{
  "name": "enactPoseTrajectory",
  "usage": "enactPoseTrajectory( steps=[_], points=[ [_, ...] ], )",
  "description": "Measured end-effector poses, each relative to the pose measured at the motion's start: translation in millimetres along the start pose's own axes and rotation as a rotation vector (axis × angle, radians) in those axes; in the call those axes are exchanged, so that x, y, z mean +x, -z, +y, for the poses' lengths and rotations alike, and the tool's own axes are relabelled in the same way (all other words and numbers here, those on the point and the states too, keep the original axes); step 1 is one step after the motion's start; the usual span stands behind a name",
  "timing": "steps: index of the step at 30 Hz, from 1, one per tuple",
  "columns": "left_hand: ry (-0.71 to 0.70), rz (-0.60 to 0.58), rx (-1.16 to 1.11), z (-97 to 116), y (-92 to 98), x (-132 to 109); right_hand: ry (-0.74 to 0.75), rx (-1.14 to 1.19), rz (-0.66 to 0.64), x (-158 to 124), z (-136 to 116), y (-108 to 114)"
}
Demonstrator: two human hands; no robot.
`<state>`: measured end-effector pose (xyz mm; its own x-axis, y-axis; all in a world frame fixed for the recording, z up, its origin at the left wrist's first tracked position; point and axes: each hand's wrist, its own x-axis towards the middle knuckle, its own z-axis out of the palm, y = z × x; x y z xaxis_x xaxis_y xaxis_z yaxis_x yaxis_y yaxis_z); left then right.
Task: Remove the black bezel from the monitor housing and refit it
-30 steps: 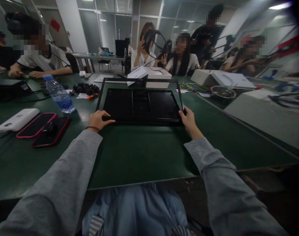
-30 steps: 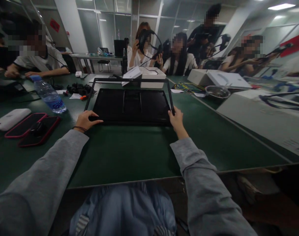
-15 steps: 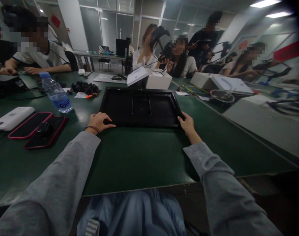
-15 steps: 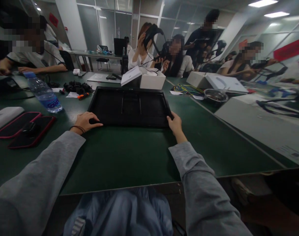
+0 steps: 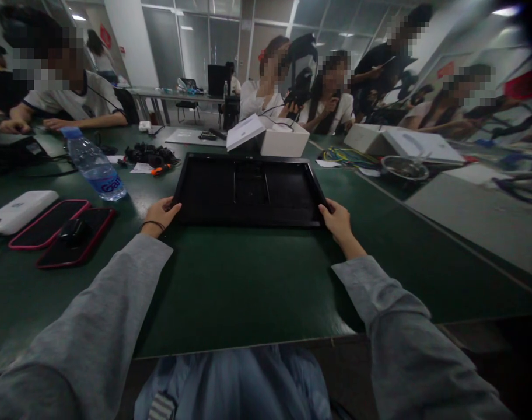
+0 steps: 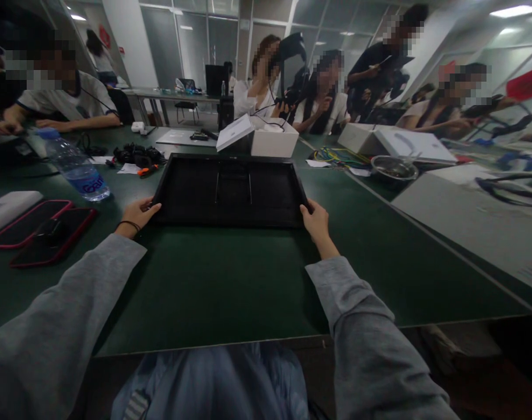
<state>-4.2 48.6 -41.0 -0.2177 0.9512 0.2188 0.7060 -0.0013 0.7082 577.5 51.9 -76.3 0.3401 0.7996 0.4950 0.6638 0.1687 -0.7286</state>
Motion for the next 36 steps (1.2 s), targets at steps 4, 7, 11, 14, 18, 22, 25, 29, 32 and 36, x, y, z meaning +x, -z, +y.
enactPoseTrajectory(
  steps=[4,7,11,14,18,22,25,29,32,36],
  points=[
    [0.026,0.066,0.095,6,6.4,-6,0.030,-0.039,-0.041,1,-3,0],
    [0.030,0.091,0.237,12,11.6,-12,0.036,-0.075,-0.054,0,-8,1],
    [-0.032,0.107,0.359,17,14.5,-17,0.031,-0.109,-0.058,0,-11,2],
    [-0.036,0.099,0.379,17,14.0,-18,0.037,-0.099,-0.061,0,-11,2],
    [-0.006,0.076,0.365,18,12.0,-17,0.038,-0.079,-0.051,1,-8,-1],
    [-0.014,0.065,0.326,17,10.9,-16,0.055,-0.065,-0.054,0,-9,-1],
    [0.025,0.087,0.298,18,13.3,-18,0.081,-0.066,-0.080,-2,-14,-1],
    [0.157,0.119,0.288,21,18.2,-23,0.079,-0.083,-0.118,-5,-24,-4],
    [0.184,0.117,0.301,27,18.5,-27,0.053,-0.127,-0.085,-6,-31,-7],
    [-0.016,0.276,0.347,37,13.5,-33,0.088,-0.271,0.043,-9,-42,-9]
  ],
)
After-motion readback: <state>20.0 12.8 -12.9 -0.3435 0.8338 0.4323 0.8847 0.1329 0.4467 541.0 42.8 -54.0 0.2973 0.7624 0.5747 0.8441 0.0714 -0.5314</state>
